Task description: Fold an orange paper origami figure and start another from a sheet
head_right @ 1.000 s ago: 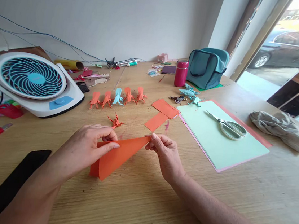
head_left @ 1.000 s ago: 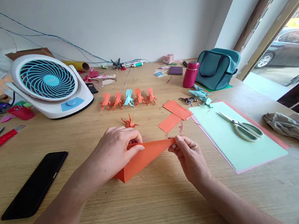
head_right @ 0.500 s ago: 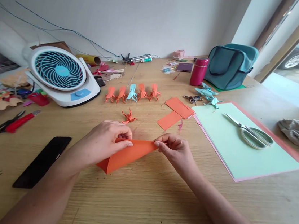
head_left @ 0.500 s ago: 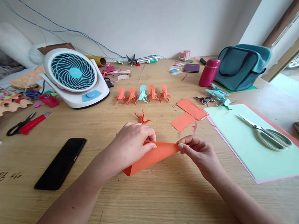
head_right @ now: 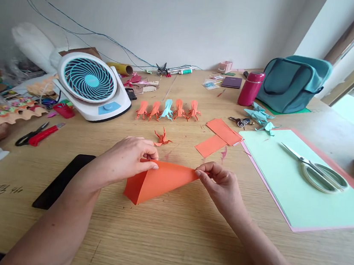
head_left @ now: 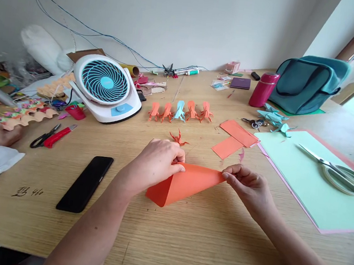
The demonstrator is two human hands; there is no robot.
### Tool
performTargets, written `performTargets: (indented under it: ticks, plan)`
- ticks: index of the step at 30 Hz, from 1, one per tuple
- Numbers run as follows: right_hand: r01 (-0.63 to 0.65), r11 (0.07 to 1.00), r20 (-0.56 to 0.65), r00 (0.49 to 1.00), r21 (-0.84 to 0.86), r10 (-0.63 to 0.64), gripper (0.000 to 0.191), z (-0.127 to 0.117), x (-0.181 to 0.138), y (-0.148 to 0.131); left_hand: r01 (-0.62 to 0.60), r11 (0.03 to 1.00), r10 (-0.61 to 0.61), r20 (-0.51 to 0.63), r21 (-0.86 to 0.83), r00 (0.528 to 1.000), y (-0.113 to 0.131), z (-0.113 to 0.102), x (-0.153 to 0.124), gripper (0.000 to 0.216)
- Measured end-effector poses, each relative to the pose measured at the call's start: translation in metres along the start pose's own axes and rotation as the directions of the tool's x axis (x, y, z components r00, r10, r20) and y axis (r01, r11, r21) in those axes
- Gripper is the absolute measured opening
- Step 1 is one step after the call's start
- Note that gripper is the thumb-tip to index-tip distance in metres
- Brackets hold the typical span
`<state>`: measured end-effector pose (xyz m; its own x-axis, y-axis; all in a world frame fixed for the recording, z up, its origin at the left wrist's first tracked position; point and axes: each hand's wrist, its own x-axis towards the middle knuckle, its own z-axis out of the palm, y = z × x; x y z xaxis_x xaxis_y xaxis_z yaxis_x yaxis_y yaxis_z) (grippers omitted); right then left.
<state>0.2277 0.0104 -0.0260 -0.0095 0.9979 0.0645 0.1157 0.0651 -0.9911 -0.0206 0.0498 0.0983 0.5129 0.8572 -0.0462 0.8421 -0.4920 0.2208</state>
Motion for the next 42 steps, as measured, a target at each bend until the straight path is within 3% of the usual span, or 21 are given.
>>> performTargets:
  ticks: [9, 13, 17, 23, 33, 35, 38, 42]
  plan:
    - [0.025, 0.979, 0.043, 0.999, -0.204, -0.017, 0.025, -0.001, -0.002, -0.006, 0.024, 1.0, -0.024, 0.019, -0.017, 1.0, -0.002, 0.002, 0.002, 0.012]
    - [0.043, 0.94, 0.137, 0.991, -0.339, 0.004, 0.017, 0.003, -0.005, -0.016, 0.029, 0.999, -0.025, 0.108, -0.034, 0.994, -0.01, 0.01, 0.008, 0.011]
    - [0.183, 0.864, 0.245, 0.967, -0.468, -0.072, 0.007, 0.006, -0.006, -0.016, 0.015, 0.999, -0.004, 0.246, -0.044, 0.969, -0.019, 0.026, 0.02, 0.015]
    - [0.417, 0.709, 0.455, 0.878, -0.569, -0.15, 0.025, 0.004, -0.006, -0.01, 0.016, 0.999, 0.001, 0.348, -0.047, 0.938, -0.026, 0.047, 0.032, 0.018]
    - [0.43, 0.671, 0.502, 0.859, -0.604, -0.099, 0.037, 0.003, -0.005, -0.01, 0.066, 0.989, -0.113, 0.386, 0.133, 0.915, -0.013, 0.053, 0.03, 0.012]
    - [0.431, 0.679, 0.5, 0.86, -0.595, -0.108, 0.037, 0.003, -0.005, -0.01, 0.064, 0.992, -0.099, 0.347, 0.111, 0.933, -0.016, 0.056, 0.029, 0.007]
    - [0.442, 0.689, 0.495, 0.858, -0.575, -0.137, 0.037, 0.003, -0.004, -0.01, 0.016, 0.998, -0.029, 0.266, 0.053, 0.963, -0.024, 0.063, 0.026, 0.017]
    - [0.475, 0.676, 0.497, 0.848, -0.563, -0.181, 0.036, 0.002, -0.003, -0.005, -0.143, 0.986, 0.161, 0.258, -0.086, 0.953, -0.026, 0.067, 0.02, 0.013]
